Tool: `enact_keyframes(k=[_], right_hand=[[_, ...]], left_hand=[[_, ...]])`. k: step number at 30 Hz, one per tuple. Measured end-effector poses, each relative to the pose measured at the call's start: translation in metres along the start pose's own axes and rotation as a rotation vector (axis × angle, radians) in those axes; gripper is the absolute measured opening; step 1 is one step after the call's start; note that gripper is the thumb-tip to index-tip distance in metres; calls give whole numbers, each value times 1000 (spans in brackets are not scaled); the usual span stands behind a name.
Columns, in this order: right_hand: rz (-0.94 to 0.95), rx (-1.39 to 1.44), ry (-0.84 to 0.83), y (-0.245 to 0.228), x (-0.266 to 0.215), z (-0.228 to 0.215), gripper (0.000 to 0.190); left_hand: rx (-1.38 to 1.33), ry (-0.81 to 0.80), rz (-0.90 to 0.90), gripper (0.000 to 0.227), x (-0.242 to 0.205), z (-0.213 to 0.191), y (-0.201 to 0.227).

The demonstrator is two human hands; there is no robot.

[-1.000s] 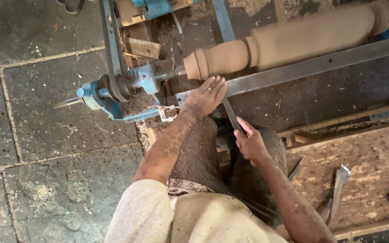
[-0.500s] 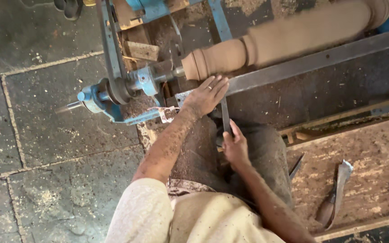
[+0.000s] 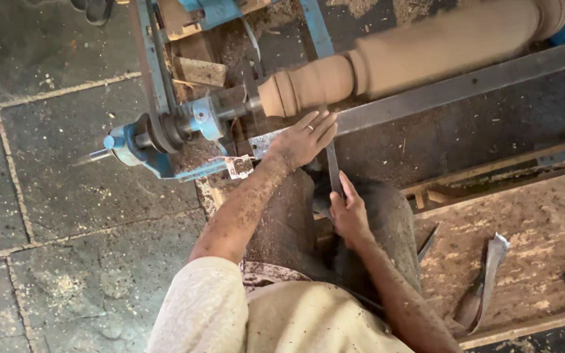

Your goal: The person uses a chisel to shape a cylindrical wooden piece mounted on a rotating lathe. They hold the tool with both hands, applying pressure to carve grooves and contours into the spinning wood.

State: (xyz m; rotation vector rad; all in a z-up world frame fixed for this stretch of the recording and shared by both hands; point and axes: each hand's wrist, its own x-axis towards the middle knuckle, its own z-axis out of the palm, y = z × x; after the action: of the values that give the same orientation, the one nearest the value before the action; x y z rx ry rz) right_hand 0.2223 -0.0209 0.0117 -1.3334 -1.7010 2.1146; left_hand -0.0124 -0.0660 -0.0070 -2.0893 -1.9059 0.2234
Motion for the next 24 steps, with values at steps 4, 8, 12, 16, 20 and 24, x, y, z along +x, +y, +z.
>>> enact_keyframes(k=[4,8,12,16,20,24], right_hand=[[56,-100,-27,-3,2,-15,60],[34,-142,-56,-11,5,-25,57],[20,-136,-126,-23,9,-32,59],[114,-162,-134,-35,9,-38,59],[134,-166,-168,-44,10,-43,58],[55,-185,-208,-52,11,-44,58]], left_hand=[[-53,96,-47,55,1,0,4],[-45,155,-75,52,-1,2,5],[-18,159,-80,53,0,0,4],[-45,162,-102,51,1,-3,3],[-41,175,-117,49,0,-7,4],[-37,145,-118,49,0,-7,4]])
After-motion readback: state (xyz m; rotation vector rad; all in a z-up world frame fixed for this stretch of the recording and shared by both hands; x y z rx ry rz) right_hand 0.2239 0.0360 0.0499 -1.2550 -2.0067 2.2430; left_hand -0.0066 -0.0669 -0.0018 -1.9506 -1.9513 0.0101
